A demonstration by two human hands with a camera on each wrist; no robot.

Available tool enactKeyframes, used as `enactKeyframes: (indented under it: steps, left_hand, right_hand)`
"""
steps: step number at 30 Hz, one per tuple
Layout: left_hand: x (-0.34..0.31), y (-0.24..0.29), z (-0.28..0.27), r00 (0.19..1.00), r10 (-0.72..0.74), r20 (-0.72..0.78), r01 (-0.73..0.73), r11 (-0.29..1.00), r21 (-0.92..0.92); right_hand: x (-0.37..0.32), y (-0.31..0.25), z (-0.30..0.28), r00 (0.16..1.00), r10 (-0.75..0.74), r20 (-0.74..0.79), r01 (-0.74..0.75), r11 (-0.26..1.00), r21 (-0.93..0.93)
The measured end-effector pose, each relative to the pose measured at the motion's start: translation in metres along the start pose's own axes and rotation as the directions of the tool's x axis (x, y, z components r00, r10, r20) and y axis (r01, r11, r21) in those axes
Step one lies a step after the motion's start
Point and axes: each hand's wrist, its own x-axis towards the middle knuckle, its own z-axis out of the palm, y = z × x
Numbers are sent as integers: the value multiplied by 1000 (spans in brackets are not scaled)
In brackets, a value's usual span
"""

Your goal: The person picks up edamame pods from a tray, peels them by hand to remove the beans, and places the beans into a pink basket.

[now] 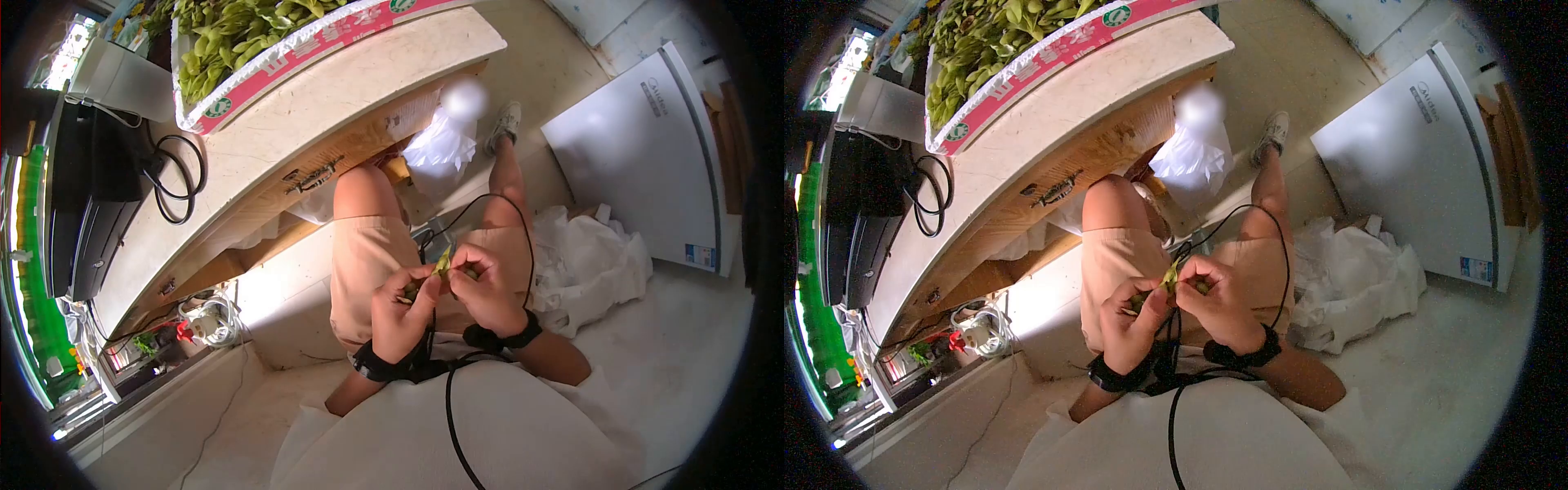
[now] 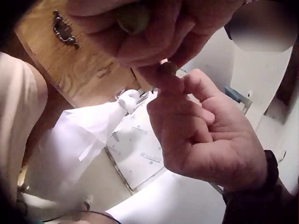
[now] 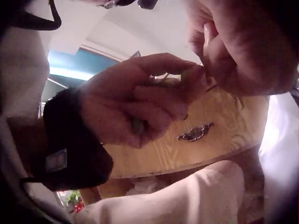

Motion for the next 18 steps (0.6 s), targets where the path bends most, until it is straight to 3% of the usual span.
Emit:
enactKeyframes:
  steps: [2, 5, 13, 17, 18]
  left_hand:
    - [0, 1, 2, 1000, -30, -6, 30, 996, -80]
    - [0, 0, 4, 998, -66, -15, 61, 974, -219]
    - [2, -4, 13, 988, -80, -135, 45, 969, -243]
    - [1, -1, 5, 986, -122, -110, 93, 967, -239]
    - [0, -2, 3, 992, -72, -104, 56, 986, -157]
  right_hand:
    - [-2, 1, 4, 999, 21, -27, -16, 986, 166]
    - [-2, 17, 5, 999, 12, -47, 0, 971, 238]
    - [-7, 26, 13, 993, -67, -94, 82, 982, 168]
    - [-8, 20, 13, 996, -54, -77, 62, 992, 111]
    - [-7, 15, 11, 996, -54, -76, 62, 992, 110]
